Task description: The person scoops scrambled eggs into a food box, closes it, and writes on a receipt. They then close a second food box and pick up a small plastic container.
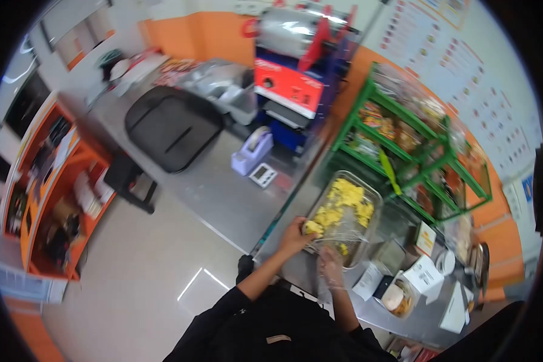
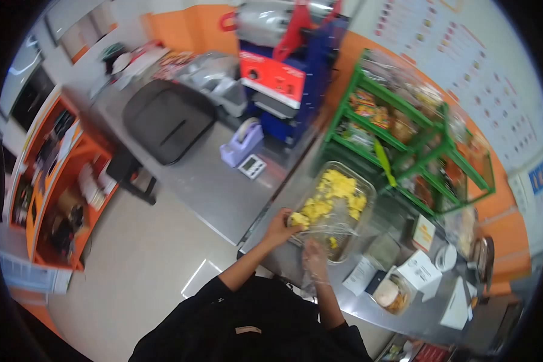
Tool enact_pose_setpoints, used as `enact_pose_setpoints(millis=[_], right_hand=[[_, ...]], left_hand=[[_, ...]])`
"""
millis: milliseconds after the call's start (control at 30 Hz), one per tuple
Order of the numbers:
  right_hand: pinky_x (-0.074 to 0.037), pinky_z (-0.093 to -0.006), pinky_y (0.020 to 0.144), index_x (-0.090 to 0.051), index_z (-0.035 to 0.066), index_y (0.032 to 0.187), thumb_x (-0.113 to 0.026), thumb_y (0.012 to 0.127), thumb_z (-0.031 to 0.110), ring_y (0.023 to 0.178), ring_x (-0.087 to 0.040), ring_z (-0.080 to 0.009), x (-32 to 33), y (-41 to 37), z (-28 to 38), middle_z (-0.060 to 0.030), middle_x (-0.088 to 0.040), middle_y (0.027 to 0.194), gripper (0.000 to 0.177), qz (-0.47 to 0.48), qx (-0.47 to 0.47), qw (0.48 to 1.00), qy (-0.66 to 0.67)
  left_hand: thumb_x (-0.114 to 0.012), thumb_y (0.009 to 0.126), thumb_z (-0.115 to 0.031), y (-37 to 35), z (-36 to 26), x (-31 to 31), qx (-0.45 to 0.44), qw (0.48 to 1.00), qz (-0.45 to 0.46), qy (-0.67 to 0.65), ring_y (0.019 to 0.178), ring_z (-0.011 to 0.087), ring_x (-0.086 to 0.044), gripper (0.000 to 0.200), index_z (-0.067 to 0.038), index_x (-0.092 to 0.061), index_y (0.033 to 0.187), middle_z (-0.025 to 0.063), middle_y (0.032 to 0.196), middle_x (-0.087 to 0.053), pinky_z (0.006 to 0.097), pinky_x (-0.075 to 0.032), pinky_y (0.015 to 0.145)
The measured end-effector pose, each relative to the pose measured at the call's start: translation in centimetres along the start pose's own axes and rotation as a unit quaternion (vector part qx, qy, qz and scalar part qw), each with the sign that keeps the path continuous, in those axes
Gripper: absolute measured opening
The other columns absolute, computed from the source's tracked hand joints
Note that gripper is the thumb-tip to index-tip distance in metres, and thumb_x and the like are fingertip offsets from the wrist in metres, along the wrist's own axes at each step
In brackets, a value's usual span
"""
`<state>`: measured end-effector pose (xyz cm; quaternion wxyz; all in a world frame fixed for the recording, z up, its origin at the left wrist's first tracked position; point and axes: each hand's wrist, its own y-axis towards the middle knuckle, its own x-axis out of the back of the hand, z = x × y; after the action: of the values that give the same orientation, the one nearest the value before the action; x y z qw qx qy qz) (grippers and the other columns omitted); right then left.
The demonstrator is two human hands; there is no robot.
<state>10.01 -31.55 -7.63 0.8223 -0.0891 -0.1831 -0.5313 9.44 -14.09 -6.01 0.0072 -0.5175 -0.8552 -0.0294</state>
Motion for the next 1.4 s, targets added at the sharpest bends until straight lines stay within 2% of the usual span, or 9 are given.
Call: enact_pose_setpoints(millis=[100, 633, 900, 1133, 1233, 1267, 1300, 1333, 1400], right_hand=[[-0.024, -0.0222, 0.035, -0.051, 0.014, 0.084, -0.049, 0.093, 0.025, 0.038, -0.031, -0.0056, 0.9, -0.7, 6.8, 0.0065, -0.037, 0.051, 0.015, 0.030, -0.244, 0.937, 0.250], [-0.025, -0.0217, 0.037, -0.054, 0.012, 0.088, -0.051, 0.093, 0.023, 0.040, -0.032, -0.0048, 0.3, 0.0, 7.2, 0.0069, -0.037, 0.053, 0.012, 0.010, -0.223, 0.952, 0.209], [-0.024, -0.0213, 0.038, -0.050, 0.013, 0.096, -0.045, 0.096, 0.018, 0.043, -0.030, -0.0052, 3.0, 0.1, 10.7, 0.0062, -0.033, 0.056, 0.007, 0.042, -0.360, 0.843, 0.398], [-0.023, -0.0199, 0.038, -0.051, 0.013, 0.085, -0.045, 0.095, 0.019, 0.043, -0.030, -0.0050, 4.8, -0.7, 10.0, 0.0051, -0.033, 0.056, 0.013, 0.045, -0.354, 0.855, 0.376], [-0.036, -0.0257, 0.039, -0.059, 0.011, 0.097, -0.048, 0.094, 0.024, 0.044, -0.046, -0.0115, 4.0, -0.6, 5.3, 0.0005, -0.049, 0.058, 0.017, 0.057, -0.270, 0.931, 0.241], [-0.042, -0.0314, 0.046, -0.059, 0.009, 0.096, -0.048, 0.092, 0.022, 0.051, -0.054, -0.0185, 2.9, -0.5, 4.3, -0.0053, -0.056, 0.064, 0.017, -0.055, -0.065, 0.996, 0.019], [-0.049, -0.0370, 0.053, -0.059, 0.008, 0.094, -0.048, 0.091, 0.021, 0.059, -0.062, -0.0254, 1.9, -0.4, 3.9, -0.0110, -0.063, 0.070, 0.017, -0.162, 0.147, 0.954, -0.205], [-0.049, -0.0370, 0.053, -0.059, 0.008, 0.094, -0.048, 0.091, 0.021, 0.059, -0.062, -0.0254, 1.5, -0.4, 6.2, -0.0110, -0.063, 0.070, 0.017, -0.163, 0.145, 0.954, -0.206], [-0.051, -0.0457, 0.068, -0.059, 0.004, 0.092, -0.046, 0.087, 0.017, 0.076, -0.064, -0.0355, 1.2, -0.2, 13.2, -0.0189, -0.065, 0.083, 0.018, -0.057, -0.115, 0.912, -0.389]], left_hand=[[-0.081, 0.067, -0.021, -0.8, -2.6, 0.3, 0.087, 0.996, 0.006, 0.020, 0.076, 0.0168, -0.060, 0.051, 0.000, -0.051, 0.103, 0.0098, 0.085, -0.061, 0.0292, -0.047, 0.066], [-0.076, 0.074, -0.022, 1.3, -1.3, 2.2, 0.135, 0.987, 0.085, 0.010, 0.064, 0.0095, -0.051, 0.039, -0.002, -0.056, 0.101, 0.0009, 0.072, -0.056, 0.0227, -0.041, 0.058], [-0.070, 0.082, -0.023, 1.4, -3.1, 3.4, 0.203, 0.970, 0.114, -0.075, 0.068, 0.0066, -0.051, 0.030, -0.004, -0.058, 0.101, 0.0007, 0.078, -0.058, 0.0204, -0.041, 0.062], [-0.069, 0.083, -0.021, 1.9, -2.5, 3.7, 0.189, 0.969, 0.124, -0.101, 0.070, 0.0061, -0.053, 0.024, -0.004, -0.060, 0.098, -0.0002, 0.077, -0.060, 0.0202, -0.041, 0.062], [-0.070, 0.082, -0.019, 2.1, -1.8, 3.7, 0.162, 0.975, 0.123, -0.084, 0.071, 0.0060, -0.054, 0.024, -0.004, -0.060, 0.098, -0.0001, 0.079, -0.061, 0.0198, -0.041, 0.063], [-0.071, 0.081, -0.018, 2.1, -1.7, 3.7, 0.173, 0.972, 0.126, -0.095, 0.073, 0.0062, -0.054, 0.024, -0.004, -0.060, 0.098, 0.0000, 0.080, -0.061, 0.0200, -0.042, 0.065], [-0.071, 0.080, -0.017, 2.1, -1.6, 3.7, 0.185, 0.968, 0.129, -0.107, 0.075, 0.0065, -0.054, 0.025, -0.004, -0.060, 0.098, 0.0000, 0.081, -0.060, 0.0203, -0.042, 0.067], [-0.071, 0.080, -0.017, 2.1, -1.7, 3.8, 0.185, 0.968, 0.131, -0.107, 0.075, 0.0065, -0.054, 0.025, -0.004, -0.060, 0.098, 0.0000, 0.081, -0.060, 0.0203, -0.042, 0.067], [-0.073, 0.078, -0.017, 2.2, -1.9, 3.9, 0.133, 0.981, 0.130, -0.053, 0.070, 0.0066, -0.054, 0.025, -0.004, -0.060, 0.095, -0.0011, 0.079, -0.059, 0.0204, -0.043, 0.063]])
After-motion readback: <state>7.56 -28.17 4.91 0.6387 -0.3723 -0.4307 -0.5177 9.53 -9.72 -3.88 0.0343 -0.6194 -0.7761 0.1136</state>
